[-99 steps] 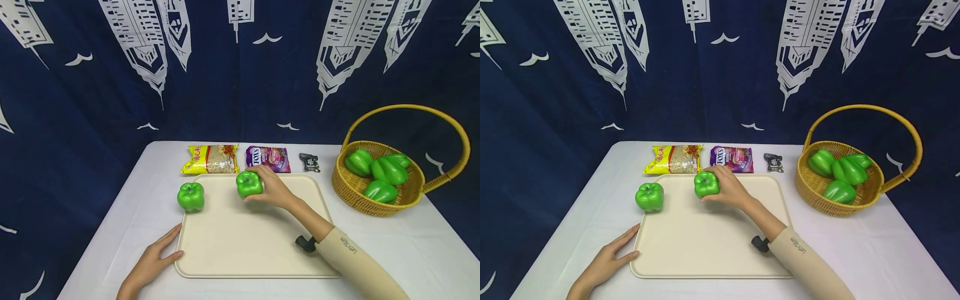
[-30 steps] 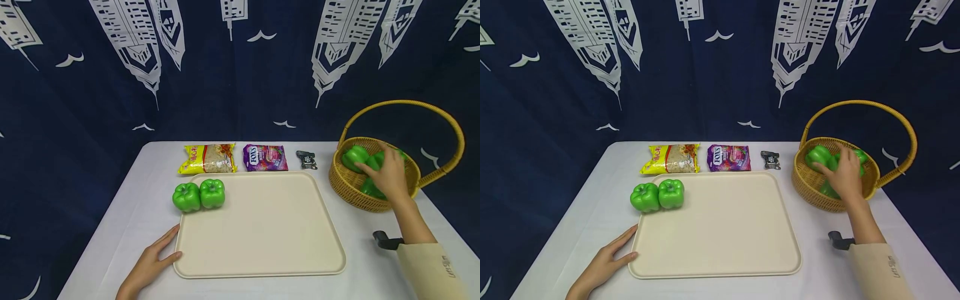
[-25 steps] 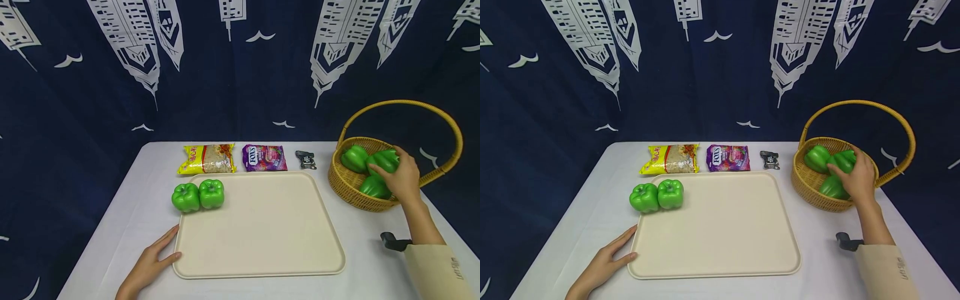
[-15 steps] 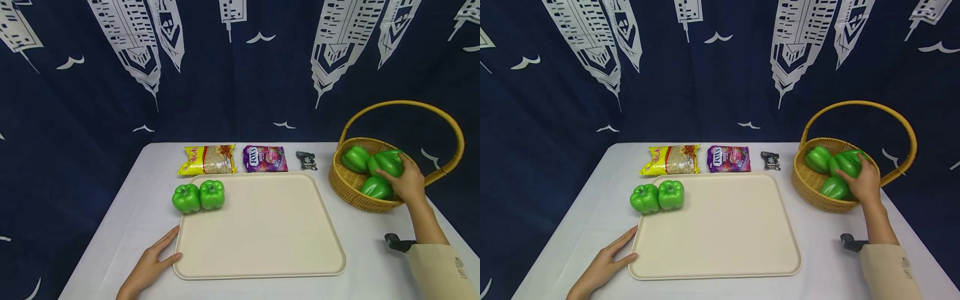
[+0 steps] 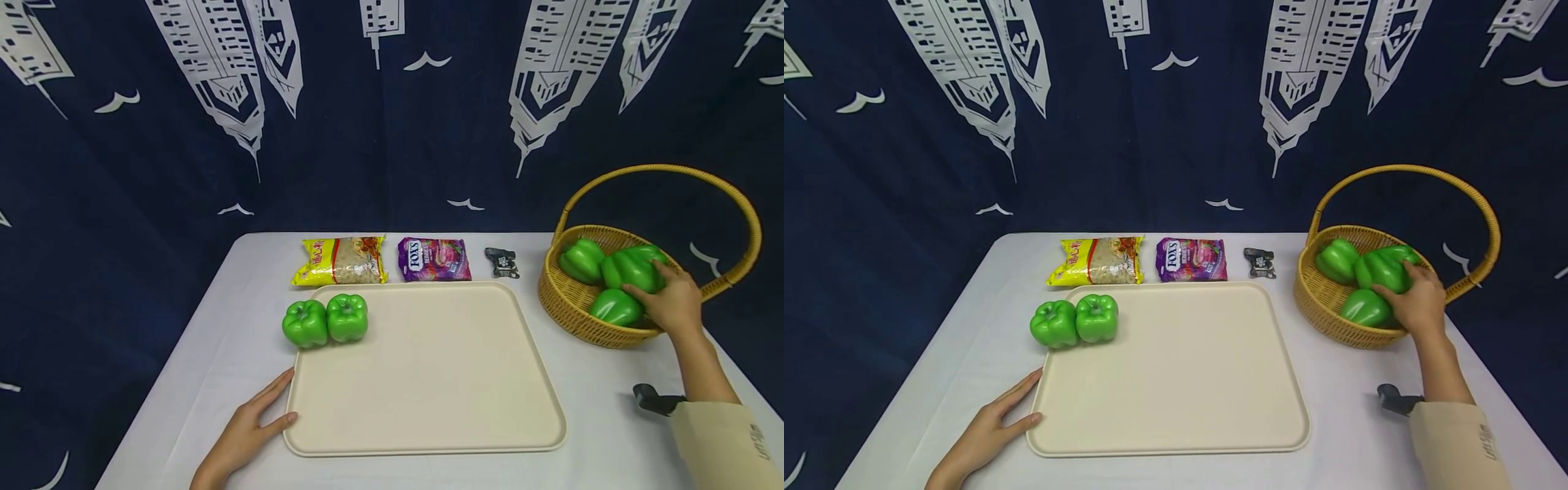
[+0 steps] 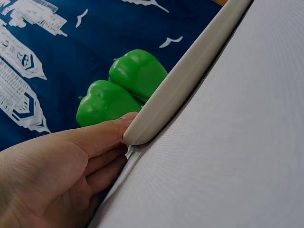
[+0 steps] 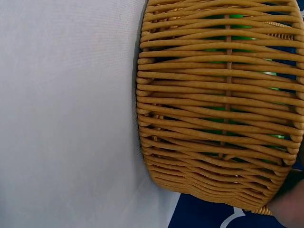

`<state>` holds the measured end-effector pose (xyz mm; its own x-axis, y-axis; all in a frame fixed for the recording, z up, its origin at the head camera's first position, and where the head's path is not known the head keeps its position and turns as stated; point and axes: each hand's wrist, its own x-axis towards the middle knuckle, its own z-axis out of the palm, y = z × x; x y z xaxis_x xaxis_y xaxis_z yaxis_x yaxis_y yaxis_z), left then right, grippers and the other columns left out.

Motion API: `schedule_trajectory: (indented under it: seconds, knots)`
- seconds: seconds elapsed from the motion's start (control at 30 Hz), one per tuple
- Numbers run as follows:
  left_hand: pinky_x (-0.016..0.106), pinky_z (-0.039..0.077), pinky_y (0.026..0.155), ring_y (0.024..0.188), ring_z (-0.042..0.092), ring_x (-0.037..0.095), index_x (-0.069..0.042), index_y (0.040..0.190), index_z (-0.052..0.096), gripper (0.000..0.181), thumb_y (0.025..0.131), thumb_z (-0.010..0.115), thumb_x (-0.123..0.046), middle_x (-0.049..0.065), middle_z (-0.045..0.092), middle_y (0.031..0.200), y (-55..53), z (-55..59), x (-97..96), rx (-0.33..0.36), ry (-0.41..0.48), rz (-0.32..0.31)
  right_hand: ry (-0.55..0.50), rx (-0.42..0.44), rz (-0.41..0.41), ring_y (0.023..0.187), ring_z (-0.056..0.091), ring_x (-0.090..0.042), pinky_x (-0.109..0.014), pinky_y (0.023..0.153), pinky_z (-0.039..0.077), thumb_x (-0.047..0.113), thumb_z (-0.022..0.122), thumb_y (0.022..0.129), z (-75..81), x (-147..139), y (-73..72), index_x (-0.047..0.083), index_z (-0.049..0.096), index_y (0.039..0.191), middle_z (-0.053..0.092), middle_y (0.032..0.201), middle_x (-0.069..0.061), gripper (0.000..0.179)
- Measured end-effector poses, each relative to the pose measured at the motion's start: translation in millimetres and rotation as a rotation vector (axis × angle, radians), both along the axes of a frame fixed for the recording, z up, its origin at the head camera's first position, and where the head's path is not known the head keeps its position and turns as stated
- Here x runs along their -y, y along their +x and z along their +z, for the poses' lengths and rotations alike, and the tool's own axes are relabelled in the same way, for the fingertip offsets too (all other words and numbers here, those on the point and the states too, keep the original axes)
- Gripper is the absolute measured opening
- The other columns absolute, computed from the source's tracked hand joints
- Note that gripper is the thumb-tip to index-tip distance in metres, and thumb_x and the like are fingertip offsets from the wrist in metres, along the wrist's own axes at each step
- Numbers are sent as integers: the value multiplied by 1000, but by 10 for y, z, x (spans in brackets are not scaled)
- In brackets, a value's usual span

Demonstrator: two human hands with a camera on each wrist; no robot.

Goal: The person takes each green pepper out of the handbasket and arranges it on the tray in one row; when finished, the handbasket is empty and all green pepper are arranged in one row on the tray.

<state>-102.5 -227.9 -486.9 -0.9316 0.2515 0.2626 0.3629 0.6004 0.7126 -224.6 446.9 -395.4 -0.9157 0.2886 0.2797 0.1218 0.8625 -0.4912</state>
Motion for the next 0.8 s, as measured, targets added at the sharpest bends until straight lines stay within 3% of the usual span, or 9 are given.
schedule_trajectory:
  seconds: [0.37, 0.53, 0.7, 0.8]
  knots:
    - [2, 16, 98, 130, 34, 17, -16, 139, 44, 64, 82, 70, -30, 5, 42, 141, 0, 11, 4, 13, -7, 9, -62, -268, 19, 122, 31, -46, -62, 98, 27, 16, 70, 80, 164, 231, 108, 5, 36, 141, 29, 139, -23, 71]
    - [2, 16, 98, 130, 35, 19, -16, 139, 43, 64, 82, 70, -29, 6, 42, 141, -1, 19, 7, 9, -17, 11, -78, -331, 139, 118, 31, -46, -64, 92, 30, 5, 75, 70, 214, 457, 122, 5, 37, 140, 29, 134, -26, 79]
    - [2, 17, 98, 129, 35, 19, -14, 139, 44, 64, 82, 71, -27, 7, 42, 141, -5, 14, 3, 4, -16, 8, -58, -334, 242, 108, 37, -48, -62, 81, 32, -1, 77, 63, 236, 681, 112, 0, 32, 138, 35, 127, -30, 88]
    - [2, 17, 98, 129, 35, 19, -14, 139, 44, 64, 81, 71, -27, 7, 43, 140, -6, 8, 1, 5, -14, 7, -71, -326, 296, 106, 37, -47, -62, 82, 33, -3, 77, 62, 264, 824, 112, -1, 31, 136, 33, 125, -29, 87]
